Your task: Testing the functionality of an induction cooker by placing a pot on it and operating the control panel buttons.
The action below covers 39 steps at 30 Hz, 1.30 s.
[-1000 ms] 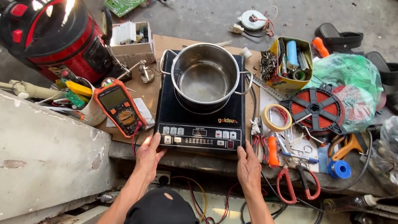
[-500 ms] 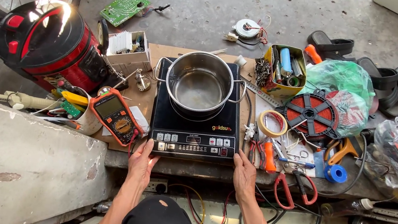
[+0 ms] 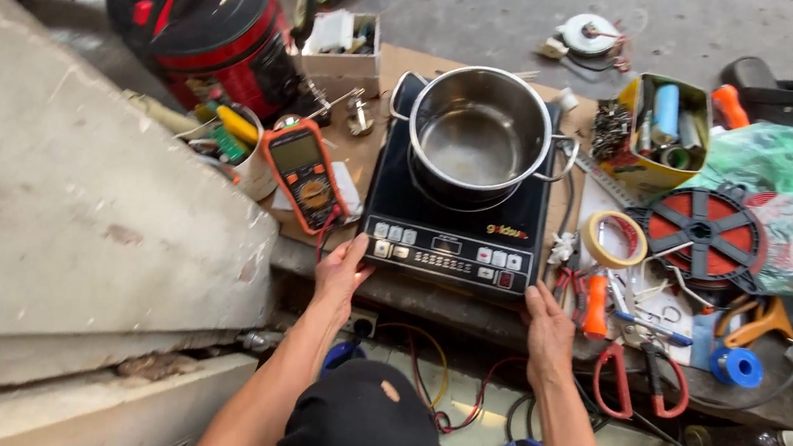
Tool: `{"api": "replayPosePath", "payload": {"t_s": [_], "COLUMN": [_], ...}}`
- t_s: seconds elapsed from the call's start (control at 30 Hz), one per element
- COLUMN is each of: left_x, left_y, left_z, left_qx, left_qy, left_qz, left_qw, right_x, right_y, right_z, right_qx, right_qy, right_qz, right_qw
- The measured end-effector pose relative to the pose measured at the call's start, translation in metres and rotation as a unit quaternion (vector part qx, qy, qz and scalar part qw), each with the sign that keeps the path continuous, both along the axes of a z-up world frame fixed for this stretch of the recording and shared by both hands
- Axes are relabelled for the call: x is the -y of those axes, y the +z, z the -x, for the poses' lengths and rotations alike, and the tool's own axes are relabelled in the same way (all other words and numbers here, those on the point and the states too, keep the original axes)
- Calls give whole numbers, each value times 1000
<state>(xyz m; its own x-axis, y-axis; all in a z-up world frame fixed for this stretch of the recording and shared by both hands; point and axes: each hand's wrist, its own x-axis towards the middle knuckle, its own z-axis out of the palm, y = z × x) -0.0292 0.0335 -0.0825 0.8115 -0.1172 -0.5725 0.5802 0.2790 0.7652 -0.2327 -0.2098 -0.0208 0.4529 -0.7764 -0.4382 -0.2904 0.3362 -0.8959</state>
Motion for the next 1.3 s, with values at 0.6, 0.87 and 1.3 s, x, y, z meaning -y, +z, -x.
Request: {"api": "replayPosePath", "payload": {"t_s": [0.6,0.87,1.3], "left_x": [-18,-24,-20], "left_y": [42,43,49], "left_z": [10,2,5], "left_qx": [-6,-25,-32], "left_qy": [-103,-141,-124], "left_qz": [-30,-28,-32], "left_qw": [994,989,991], "right_x": [-12,-3,-1], "right_y": [33,34,26], "right_z": [-6,-1,-1], "right_qx": [-29,-27,-21], "right_qy": [-22,5,-7], "right_qz": [-7,-59,-67], "right_qw": [999,998,998]}}
